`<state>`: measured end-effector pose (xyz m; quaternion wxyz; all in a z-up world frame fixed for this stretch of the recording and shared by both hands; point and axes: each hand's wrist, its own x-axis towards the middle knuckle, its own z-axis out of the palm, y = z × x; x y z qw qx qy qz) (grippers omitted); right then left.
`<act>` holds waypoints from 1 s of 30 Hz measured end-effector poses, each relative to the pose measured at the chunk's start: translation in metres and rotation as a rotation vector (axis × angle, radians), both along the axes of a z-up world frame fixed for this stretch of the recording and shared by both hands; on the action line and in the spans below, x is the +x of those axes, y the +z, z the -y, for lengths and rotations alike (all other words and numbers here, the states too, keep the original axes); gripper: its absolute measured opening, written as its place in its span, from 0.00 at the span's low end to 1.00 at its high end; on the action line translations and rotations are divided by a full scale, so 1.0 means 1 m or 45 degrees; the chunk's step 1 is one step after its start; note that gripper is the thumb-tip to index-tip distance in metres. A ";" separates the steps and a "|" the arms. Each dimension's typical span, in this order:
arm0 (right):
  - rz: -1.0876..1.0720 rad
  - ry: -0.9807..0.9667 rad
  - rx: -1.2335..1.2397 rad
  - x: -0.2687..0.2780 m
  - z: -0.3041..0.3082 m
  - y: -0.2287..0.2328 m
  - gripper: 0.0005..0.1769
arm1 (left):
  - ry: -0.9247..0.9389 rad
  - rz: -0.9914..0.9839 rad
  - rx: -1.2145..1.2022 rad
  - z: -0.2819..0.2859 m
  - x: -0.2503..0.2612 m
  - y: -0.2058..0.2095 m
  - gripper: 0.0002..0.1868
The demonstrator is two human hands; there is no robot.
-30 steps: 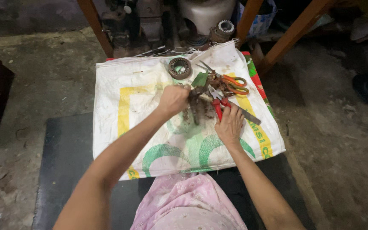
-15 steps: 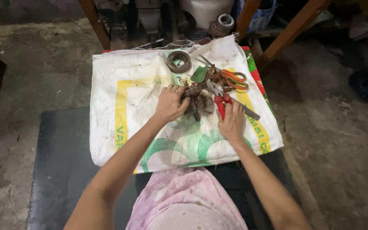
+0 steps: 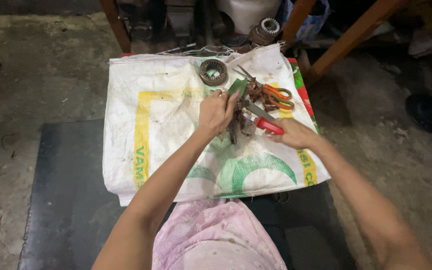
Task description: The person uses red-handled pliers to scrape and remove debris from the slots of a circular metal mechanical part. They rotate the part to access different areas and continue the cleaning process throughout the clip.
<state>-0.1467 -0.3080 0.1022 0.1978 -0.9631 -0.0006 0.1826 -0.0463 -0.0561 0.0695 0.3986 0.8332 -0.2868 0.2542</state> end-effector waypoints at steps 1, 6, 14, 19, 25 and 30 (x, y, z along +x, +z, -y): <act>-0.026 0.028 -0.014 0.004 0.003 0.008 0.21 | -0.019 -0.013 0.011 0.002 0.001 0.000 0.20; -0.083 0.108 -0.032 0.023 0.010 0.025 0.22 | 0.024 0.056 0.003 0.008 0.009 -0.005 0.23; -0.347 0.022 -0.322 0.049 0.002 0.051 0.19 | -0.049 0.106 0.068 0.009 0.022 -0.016 0.22; -0.340 0.134 -0.277 0.066 -0.010 0.067 0.27 | -0.078 0.132 0.025 0.003 0.024 -0.015 0.22; -0.470 0.122 -0.160 0.072 -0.014 0.069 0.24 | -0.112 0.022 0.121 -0.003 0.030 -0.011 0.25; -0.421 0.148 -0.072 0.058 -0.019 0.064 0.23 | -0.274 0.011 0.077 -0.014 0.035 -0.005 0.24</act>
